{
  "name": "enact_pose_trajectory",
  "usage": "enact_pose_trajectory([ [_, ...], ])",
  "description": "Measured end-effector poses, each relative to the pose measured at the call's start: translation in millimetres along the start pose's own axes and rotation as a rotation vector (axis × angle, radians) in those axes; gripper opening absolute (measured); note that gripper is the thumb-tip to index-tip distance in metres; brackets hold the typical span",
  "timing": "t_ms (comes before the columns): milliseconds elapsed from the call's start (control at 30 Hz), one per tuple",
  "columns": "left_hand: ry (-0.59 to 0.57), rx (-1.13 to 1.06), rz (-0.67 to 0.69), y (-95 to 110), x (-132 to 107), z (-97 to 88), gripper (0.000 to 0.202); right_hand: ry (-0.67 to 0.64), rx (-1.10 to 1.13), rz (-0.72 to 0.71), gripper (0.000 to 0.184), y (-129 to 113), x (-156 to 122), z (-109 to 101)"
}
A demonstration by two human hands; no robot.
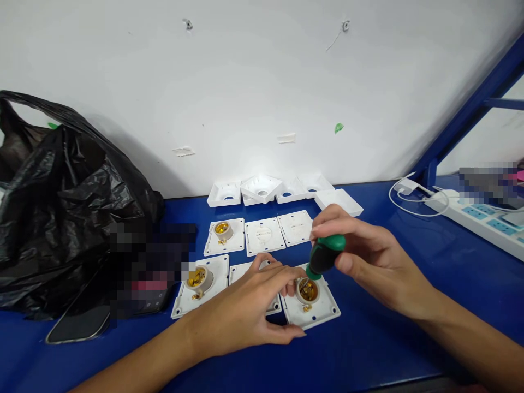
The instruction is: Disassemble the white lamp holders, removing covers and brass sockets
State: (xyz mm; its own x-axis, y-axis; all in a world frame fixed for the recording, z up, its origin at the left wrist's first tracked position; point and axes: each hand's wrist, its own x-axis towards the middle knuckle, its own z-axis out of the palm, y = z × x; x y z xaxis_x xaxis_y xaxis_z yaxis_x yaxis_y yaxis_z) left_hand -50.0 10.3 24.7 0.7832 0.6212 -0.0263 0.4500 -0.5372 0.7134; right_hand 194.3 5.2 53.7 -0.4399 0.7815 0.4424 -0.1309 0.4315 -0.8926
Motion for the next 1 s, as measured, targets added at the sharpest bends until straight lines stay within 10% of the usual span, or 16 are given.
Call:
enact_pose_trajectory([
  [1000, 0.021, 0.049, 0.076, -4.0, -0.4, 1.5, 0.057, 0.002, 0.040, 0.047, 0.033, -0.7, -1.3, 1.9],
])
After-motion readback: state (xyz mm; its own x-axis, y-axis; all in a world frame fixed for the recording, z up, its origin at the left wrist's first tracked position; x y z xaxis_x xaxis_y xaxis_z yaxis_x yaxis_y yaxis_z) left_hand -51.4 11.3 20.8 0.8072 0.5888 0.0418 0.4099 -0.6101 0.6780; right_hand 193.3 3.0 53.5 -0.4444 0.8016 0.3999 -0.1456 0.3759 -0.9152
